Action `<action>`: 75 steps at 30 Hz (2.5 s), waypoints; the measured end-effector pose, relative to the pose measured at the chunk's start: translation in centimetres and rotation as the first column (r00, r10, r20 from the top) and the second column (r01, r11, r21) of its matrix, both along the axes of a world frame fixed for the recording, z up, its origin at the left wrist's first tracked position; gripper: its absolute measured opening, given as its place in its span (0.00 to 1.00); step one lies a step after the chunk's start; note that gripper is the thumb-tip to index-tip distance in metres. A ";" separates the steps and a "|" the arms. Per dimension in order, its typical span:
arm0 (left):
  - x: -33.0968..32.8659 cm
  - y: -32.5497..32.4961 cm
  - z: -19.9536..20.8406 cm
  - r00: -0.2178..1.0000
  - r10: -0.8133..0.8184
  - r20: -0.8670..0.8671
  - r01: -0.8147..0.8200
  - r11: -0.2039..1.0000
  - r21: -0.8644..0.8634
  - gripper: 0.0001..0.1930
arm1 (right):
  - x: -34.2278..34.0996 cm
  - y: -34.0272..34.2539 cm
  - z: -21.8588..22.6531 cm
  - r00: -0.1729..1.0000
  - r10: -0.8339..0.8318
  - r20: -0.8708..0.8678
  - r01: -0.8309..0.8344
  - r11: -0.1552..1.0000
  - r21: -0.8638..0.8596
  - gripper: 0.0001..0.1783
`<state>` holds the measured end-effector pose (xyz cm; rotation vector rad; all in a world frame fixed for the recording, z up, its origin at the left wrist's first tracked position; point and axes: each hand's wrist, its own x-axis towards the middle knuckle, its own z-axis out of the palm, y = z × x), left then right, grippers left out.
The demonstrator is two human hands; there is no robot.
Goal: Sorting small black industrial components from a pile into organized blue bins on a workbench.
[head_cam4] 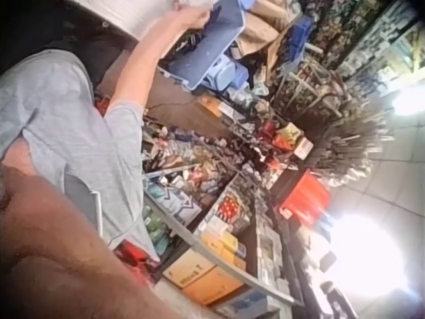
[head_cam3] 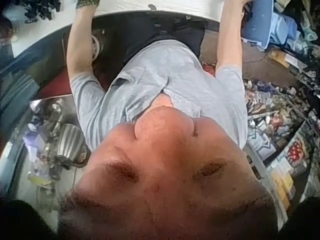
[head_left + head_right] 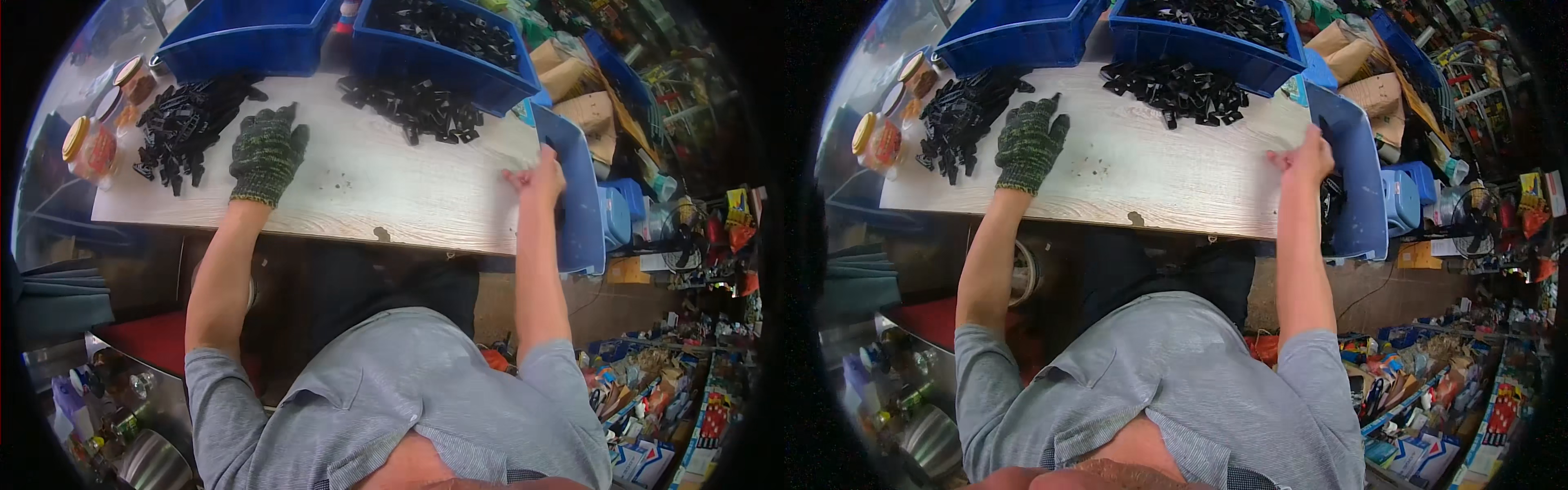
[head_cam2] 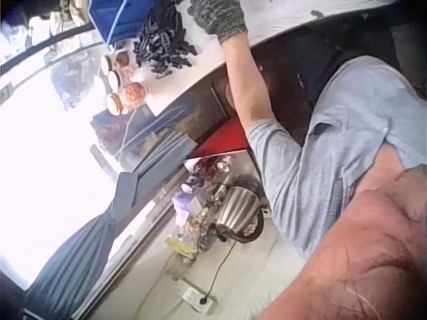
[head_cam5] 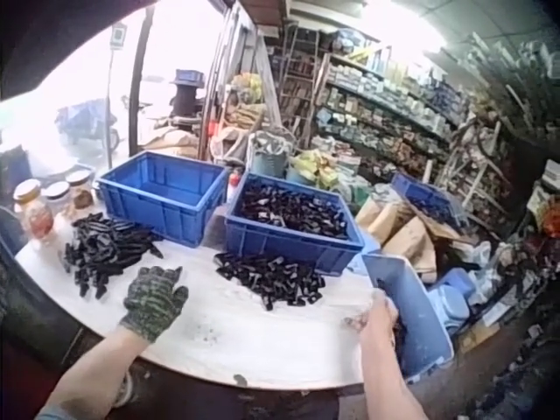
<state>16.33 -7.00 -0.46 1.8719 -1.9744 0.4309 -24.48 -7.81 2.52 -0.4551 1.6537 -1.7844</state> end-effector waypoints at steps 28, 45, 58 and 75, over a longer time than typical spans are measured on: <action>-14.6 3.8 -1.1 0.662 -0.402 -0.633 0.417 0.899 -0.135 0.13 | 11.9 2.4 -2.4 0.804 0.594 -0.001 -0.594 0.804 -0.042 0.07; -11.7 5.5 0.2 0.832 -0.397 -0.387 0.254 0.893 -0.370 0.10 | 13.6 4.0 -2.2 0.655 0.755 -0.033 -0.755 0.656 0.011 0.17; -7.4 4.2 -0.2 0.764 -0.279 -0.582 0.334 0.942 -0.013 0.12 | 14.1 4.6 -2.7 0.756 0.654 0.030 -0.643 0.750 -0.156 0.15; -13.3 5.3 -2.9 0.599 -0.453 -0.660 0.412 0.882 -0.231 0.15 | 14.8 5.5 -2.3 0.807 0.577 -0.123 -0.590 0.797 -0.131 0.13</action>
